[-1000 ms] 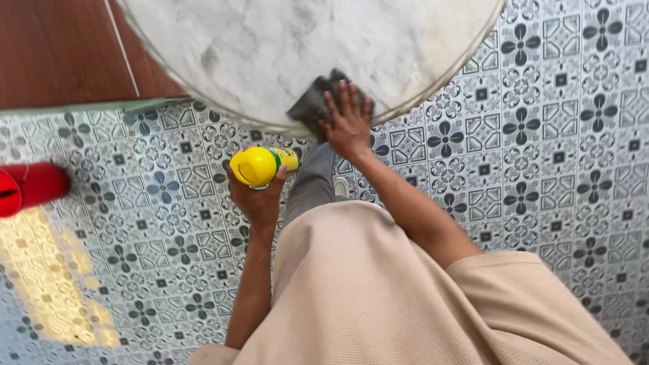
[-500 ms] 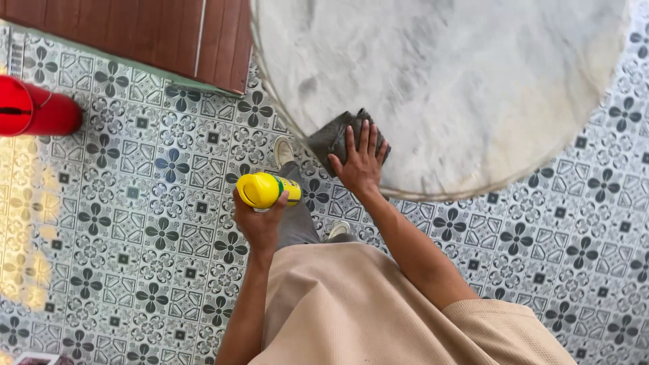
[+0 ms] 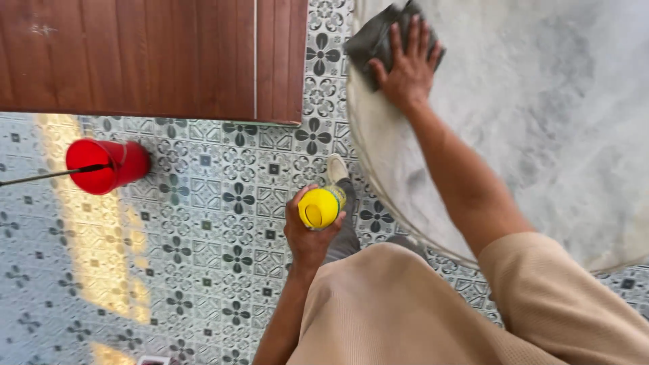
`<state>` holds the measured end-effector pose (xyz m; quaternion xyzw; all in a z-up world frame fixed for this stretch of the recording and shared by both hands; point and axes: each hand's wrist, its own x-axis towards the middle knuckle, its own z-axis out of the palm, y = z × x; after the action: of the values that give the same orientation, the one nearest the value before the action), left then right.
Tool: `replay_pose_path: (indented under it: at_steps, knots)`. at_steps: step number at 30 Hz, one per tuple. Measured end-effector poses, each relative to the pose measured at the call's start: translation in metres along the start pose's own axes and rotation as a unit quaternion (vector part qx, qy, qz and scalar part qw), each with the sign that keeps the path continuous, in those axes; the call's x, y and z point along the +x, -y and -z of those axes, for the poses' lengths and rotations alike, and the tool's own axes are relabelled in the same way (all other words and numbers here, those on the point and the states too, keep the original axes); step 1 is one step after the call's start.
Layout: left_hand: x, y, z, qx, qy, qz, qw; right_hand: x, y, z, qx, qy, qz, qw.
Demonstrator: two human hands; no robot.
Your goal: The person organizes various items on a round marble table, including a red case, a remote control, and a woven basket. They place the items into a light blue caddy and then move the caddy and other objects to a metal cart. The person also wipes the table surface with a cloth and a spray bottle.
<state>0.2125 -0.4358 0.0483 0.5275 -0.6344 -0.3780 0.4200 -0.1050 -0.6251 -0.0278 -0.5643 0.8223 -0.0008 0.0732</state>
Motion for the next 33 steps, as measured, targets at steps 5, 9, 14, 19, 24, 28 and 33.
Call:
replay_pose_path:
  at_steps: [5,9,14,19,24,28,33]
  knots:
    - [0.088,-0.002,0.030,0.040,0.010,-0.077,0.996,-0.012,0.003,-0.012,0.031,-0.125,0.006,0.992]
    - [0.155,0.001,0.014,-0.031,-0.066,-0.137,0.988,-0.102,0.020,-0.061,0.050,-0.184,-0.017,0.982]
    - [0.214,-0.023,-0.007,-0.080,-0.014,-0.134,0.988,-0.096,0.028,-0.069,0.038,-0.216,-0.022,0.975]
    - [0.262,-0.027,-0.024,-0.024,0.030,-0.157,0.987,0.060,0.014,-0.010,0.070,-0.209,-0.062,0.973]
    - [0.315,-0.044,-0.028,-0.005,0.101,-0.175,0.979,0.254,-0.033,0.051,0.100,-0.215,-0.169,0.957]
    - [0.366,-0.043,-0.025,-0.010,0.151,-0.197,0.969,0.330,-0.028,0.048,0.061,-0.287,-0.170,0.941]
    - [0.413,-0.065,-0.056,-0.011,0.094,-0.215,0.972,0.248,0.047,0.026,0.010,-0.353,0.019,0.935]
